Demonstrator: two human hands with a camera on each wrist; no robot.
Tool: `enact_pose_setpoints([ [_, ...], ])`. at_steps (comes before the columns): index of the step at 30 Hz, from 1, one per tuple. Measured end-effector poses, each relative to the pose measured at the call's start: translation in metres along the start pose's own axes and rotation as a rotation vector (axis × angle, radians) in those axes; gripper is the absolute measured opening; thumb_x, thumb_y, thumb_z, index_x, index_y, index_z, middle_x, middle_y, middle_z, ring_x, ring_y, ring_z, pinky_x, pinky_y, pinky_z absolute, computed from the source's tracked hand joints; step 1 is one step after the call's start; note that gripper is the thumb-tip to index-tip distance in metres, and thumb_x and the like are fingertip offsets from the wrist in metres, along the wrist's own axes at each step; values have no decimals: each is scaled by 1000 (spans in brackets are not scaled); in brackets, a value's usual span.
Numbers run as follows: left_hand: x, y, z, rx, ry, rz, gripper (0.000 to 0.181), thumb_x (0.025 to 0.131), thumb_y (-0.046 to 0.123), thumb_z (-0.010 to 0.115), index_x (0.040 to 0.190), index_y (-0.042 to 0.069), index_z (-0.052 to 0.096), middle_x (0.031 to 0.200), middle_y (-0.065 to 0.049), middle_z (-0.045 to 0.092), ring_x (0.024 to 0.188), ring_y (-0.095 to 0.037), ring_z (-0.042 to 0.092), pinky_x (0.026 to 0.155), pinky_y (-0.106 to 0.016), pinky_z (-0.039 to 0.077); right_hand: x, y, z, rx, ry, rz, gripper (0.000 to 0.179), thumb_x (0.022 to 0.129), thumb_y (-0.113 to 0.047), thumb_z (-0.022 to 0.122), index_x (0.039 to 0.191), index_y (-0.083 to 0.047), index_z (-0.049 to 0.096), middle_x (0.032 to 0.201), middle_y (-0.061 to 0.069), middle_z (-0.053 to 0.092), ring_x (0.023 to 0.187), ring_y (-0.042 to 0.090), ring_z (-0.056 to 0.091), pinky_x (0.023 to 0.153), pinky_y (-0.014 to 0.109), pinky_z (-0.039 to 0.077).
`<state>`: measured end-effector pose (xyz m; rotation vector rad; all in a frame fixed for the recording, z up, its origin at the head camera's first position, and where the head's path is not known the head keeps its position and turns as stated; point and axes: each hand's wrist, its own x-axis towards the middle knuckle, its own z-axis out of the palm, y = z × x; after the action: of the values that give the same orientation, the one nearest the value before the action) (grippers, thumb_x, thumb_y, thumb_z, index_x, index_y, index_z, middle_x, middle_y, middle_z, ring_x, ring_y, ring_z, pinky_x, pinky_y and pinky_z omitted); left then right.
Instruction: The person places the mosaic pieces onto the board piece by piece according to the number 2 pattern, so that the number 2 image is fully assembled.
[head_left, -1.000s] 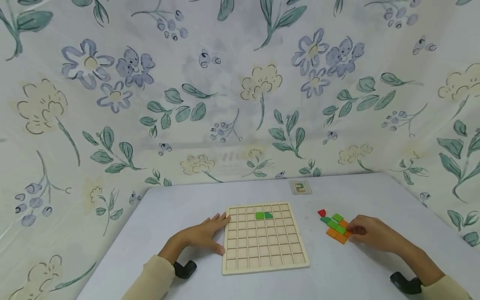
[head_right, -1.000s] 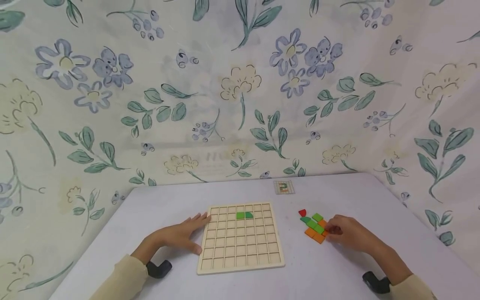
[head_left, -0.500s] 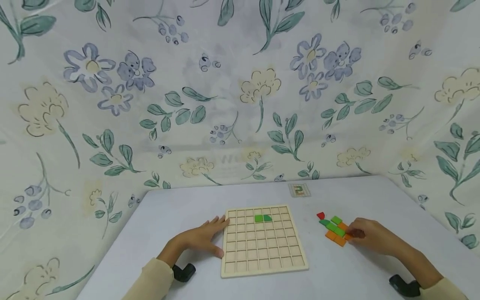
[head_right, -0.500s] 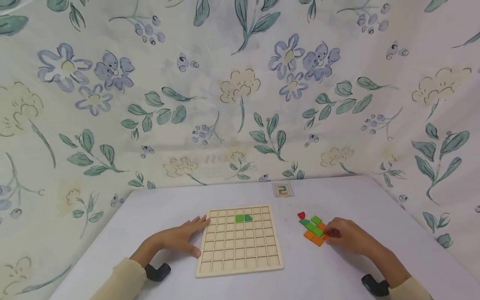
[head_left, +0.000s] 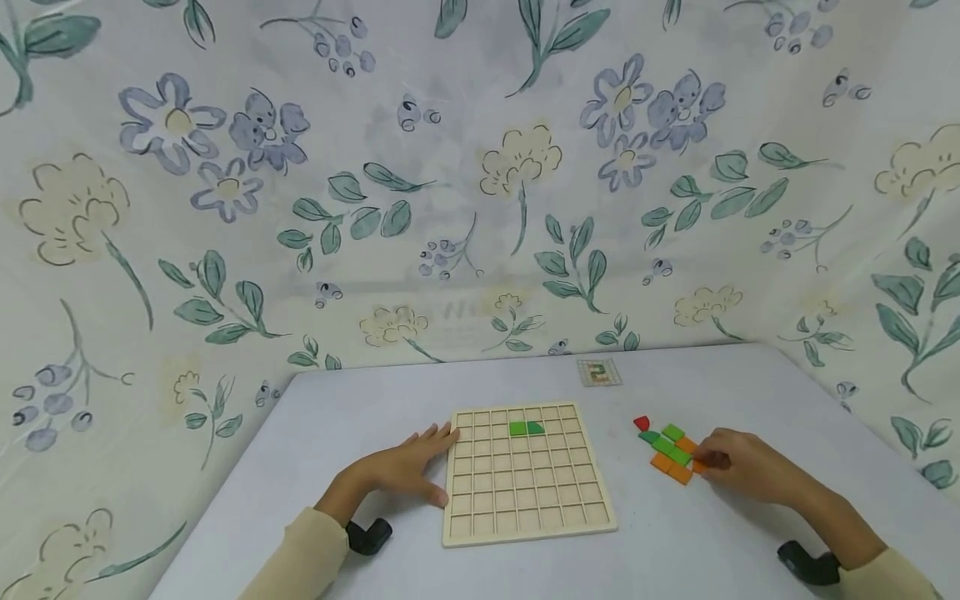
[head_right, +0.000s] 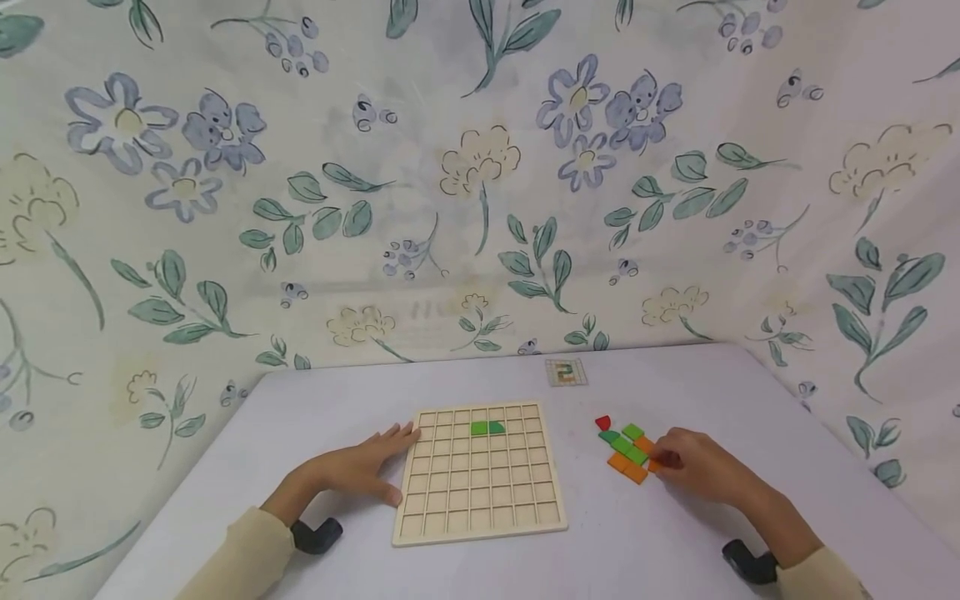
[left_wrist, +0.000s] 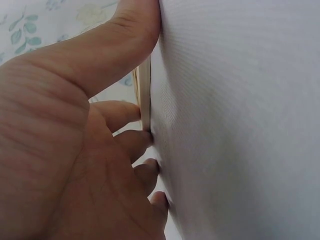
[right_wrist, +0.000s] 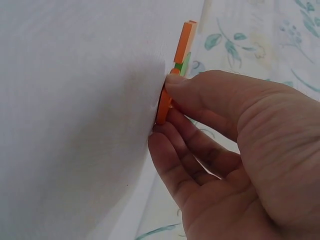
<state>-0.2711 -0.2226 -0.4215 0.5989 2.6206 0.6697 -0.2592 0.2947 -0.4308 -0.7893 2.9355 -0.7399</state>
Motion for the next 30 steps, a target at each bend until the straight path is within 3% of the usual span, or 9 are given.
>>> enact_pose_setpoints([
  [5,1,-1,1,1,-8,-12,110,74,46,84,160,12,24,169,-12,10,156,-36,4,127,-56,4,-1,0,-2,14,-10,18,18,83,-7,77,101,-4,74,88,-5,63,74,-1,48,64,17,50],
  [12,2,-1,0,-1,12,-7,110,74,44,84,160,12,24,169,-12,10,156,-37,4,126,-56,4,1,1,-5,-2,3,-29,19,82,-7,78,101,-5,74,87,-6,63,73,-2,47,62,17,50],
  [26,1,3,0,-8,13,-3,109,74,43,84,159,9,24,168,-14,12,156,-37,5,126,-56,6,-2,-2,-8,67,-30,29,23,83,-7,76,105,-2,73,93,-2,66,76,-1,51,66,17,52],
  [30,-2,2,0,-5,9,3,109,74,42,84,159,7,25,168,-16,12,156,-39,5,126,-57,6,-2,-2,-5,84,-24,-1,24,83,-7,76,106,-1,72,92,-2,66,76,-1,50,66,17,52],
])
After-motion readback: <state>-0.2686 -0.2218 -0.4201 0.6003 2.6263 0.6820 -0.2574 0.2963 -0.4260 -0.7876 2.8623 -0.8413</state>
